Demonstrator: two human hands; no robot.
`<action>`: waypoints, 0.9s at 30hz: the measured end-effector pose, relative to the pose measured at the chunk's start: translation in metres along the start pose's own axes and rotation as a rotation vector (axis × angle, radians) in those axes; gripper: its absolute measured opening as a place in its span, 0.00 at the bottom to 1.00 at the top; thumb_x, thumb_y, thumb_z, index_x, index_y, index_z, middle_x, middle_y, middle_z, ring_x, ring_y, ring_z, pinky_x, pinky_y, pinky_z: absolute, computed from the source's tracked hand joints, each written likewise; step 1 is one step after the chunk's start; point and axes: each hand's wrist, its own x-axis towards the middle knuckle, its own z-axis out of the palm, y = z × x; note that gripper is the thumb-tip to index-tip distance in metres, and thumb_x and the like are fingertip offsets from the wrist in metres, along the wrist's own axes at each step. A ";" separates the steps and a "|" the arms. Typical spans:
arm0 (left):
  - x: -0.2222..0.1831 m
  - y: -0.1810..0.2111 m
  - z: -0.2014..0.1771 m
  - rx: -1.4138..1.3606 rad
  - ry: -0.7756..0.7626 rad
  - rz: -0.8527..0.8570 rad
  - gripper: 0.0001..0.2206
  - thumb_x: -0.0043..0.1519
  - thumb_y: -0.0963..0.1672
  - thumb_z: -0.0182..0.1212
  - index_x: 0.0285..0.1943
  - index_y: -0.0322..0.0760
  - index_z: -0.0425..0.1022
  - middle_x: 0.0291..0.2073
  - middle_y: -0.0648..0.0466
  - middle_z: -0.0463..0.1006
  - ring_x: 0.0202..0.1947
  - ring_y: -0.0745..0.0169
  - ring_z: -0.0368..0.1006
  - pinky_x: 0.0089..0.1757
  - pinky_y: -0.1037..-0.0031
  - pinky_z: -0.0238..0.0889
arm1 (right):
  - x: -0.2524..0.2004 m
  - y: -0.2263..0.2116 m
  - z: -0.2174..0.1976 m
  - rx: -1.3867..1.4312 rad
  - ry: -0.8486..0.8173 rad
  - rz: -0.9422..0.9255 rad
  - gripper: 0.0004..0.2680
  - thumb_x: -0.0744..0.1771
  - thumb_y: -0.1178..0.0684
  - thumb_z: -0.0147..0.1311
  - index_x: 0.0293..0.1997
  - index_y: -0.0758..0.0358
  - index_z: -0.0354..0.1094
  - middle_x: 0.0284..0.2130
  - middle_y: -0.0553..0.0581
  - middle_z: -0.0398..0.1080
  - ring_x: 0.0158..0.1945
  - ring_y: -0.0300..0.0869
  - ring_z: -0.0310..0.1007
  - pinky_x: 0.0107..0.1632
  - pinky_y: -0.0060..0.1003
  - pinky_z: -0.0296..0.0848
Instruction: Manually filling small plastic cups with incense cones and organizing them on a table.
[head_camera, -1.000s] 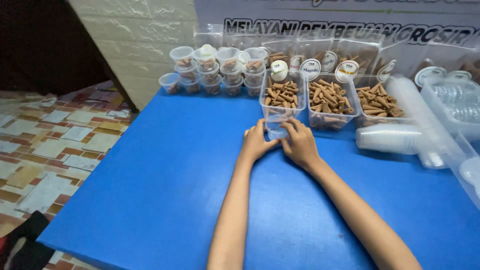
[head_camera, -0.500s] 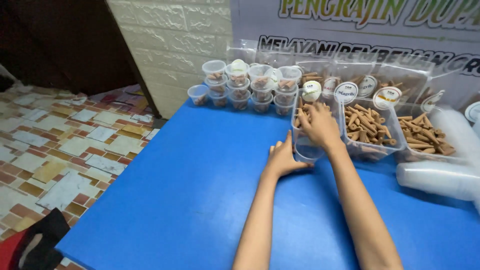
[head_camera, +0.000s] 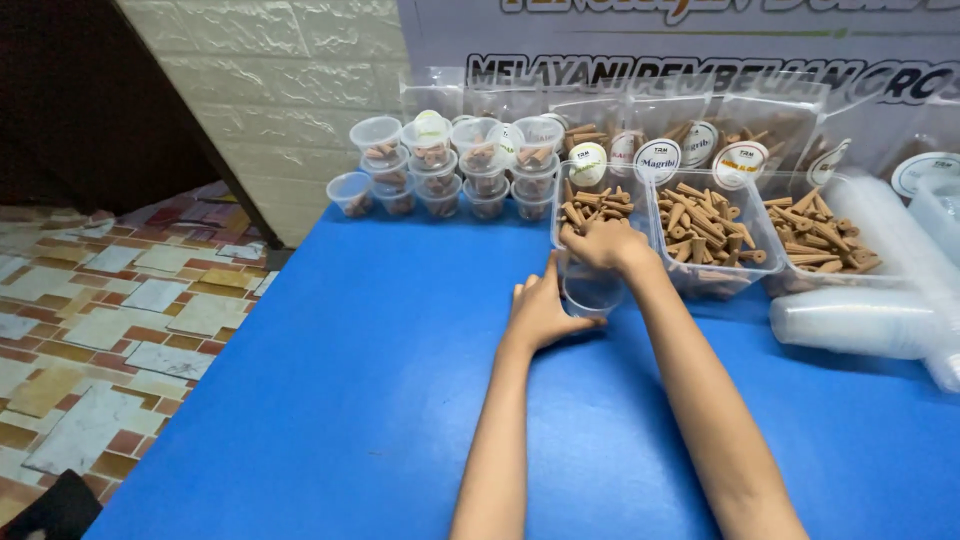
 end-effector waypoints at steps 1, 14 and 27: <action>0.001 -0.001 0.000 -0.002 0.002 0.003 0.59 0.41 0.61 0.71 0.79 0.34 0.43 0.53 0.43 0.79 0.60 0.46 0.68 0.59 0.56 0.51 | 0.004 0.002 0.002 -0.003 0.003 0.001 0.36 0.63 0.19 0.28 0.64 0.55 0.71 0.62 0.77 0.65 0.70 0.67 0.58 0.64 0.60 0.62; -0.001 0.001 0.001 0.029 0.005 0.000 0.60 0.41 0.60 0.72 0.79 0.32 0.43 0.51 0.45 0.80 0.59 0.48 0.68 0.59 0.57 0.52 | -0.019 -0.001 -0.008 0.107 -0.064 -0.080 0.33 0.63 0.25 0.33 0.51 0.68 0.77 0.57 0.76 0.70 0.67 0.66 0.63 0.67 0.57 0.61; 0.007 -0.016 0.016 0.028 0.056 0.064 0.60 0.40 0.61 0.72 0.78 0.32 0.48 0.47 0.47 0.81 0.54 0.49 0.70 0.57 0.58 0.55 | 0.062 0.062 0.022 0.250 0.143 -0.210 0.11 0.61 0.41 0.60 0.31 0.55 0.83 0.27 0.68 0.79 0.42 0.63 0.79 0.43 0.52 0.76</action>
